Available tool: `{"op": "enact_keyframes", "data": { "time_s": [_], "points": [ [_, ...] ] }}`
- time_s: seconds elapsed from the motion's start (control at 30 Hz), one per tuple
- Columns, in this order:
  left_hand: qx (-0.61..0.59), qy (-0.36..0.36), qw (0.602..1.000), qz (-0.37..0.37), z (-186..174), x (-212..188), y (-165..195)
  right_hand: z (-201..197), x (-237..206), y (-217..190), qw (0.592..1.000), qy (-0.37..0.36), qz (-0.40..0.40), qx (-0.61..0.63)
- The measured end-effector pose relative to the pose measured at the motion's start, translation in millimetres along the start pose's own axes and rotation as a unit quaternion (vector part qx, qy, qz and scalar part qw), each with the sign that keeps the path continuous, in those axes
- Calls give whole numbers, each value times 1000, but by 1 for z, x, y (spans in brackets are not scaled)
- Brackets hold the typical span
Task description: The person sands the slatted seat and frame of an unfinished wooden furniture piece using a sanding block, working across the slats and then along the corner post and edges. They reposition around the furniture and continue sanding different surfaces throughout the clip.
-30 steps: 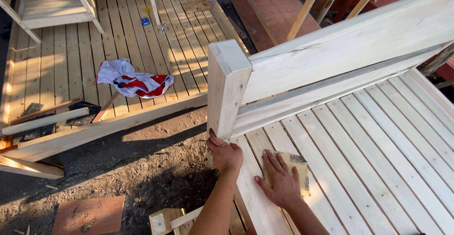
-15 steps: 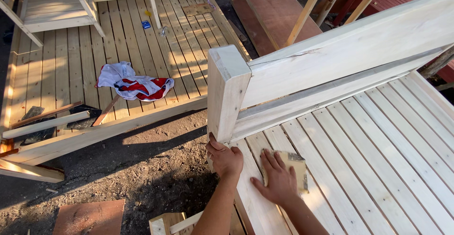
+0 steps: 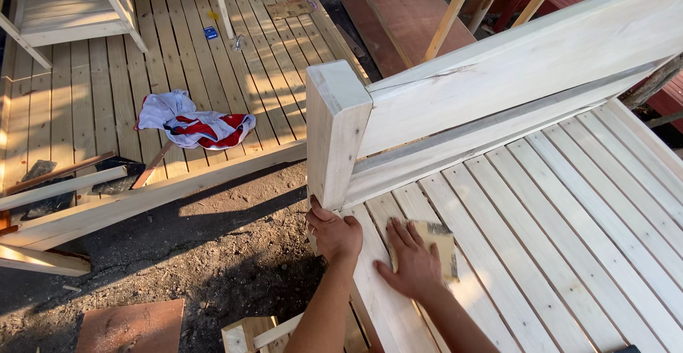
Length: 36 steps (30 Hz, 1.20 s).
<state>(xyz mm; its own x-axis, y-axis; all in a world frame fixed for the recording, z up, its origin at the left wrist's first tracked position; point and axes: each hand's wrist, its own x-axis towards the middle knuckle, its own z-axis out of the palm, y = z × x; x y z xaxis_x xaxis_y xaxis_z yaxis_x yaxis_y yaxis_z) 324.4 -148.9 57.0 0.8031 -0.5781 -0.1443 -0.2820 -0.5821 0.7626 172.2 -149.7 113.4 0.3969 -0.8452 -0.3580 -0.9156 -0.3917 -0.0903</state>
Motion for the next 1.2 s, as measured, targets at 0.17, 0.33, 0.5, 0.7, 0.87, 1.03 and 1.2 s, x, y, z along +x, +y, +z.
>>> {"op": "enact_keyframes", "data": {
  "time_s": [0.17, 0.33, 0.5, 0.7, 0.87, 1.03, 1.2],
  "points": [
    [7, -5, 1000, -14, -1, -1, 2, 4, 9, 2, 1000, 17, 2, -3],
    [9, -10, 1000, -15, -7, -1, 6, -14, 40, -8, 999, 37, -4, 16],
    [6, -8, 1000, -7, -2, 1, 3, -2, 5, 2, 1000, -11, 12, 1],
    [11, 5, 1000, 0, 2, 1, 0, -3, 17, -1, 1000, -3, 16, -1],
    [3, -7, 1000, -3, -4, 2, 3, -20, 37, -9, 1000, 12, 2, 9],
    [5, 1, 1000, 4, 1, 3, 1, 0, -6, 10, 1000, -22, -1, 9],
    [2, 16, 1000, 4, 4, 0, 0, 0, 19, 4, 1000, -3, 5, 19]
  ]
}}
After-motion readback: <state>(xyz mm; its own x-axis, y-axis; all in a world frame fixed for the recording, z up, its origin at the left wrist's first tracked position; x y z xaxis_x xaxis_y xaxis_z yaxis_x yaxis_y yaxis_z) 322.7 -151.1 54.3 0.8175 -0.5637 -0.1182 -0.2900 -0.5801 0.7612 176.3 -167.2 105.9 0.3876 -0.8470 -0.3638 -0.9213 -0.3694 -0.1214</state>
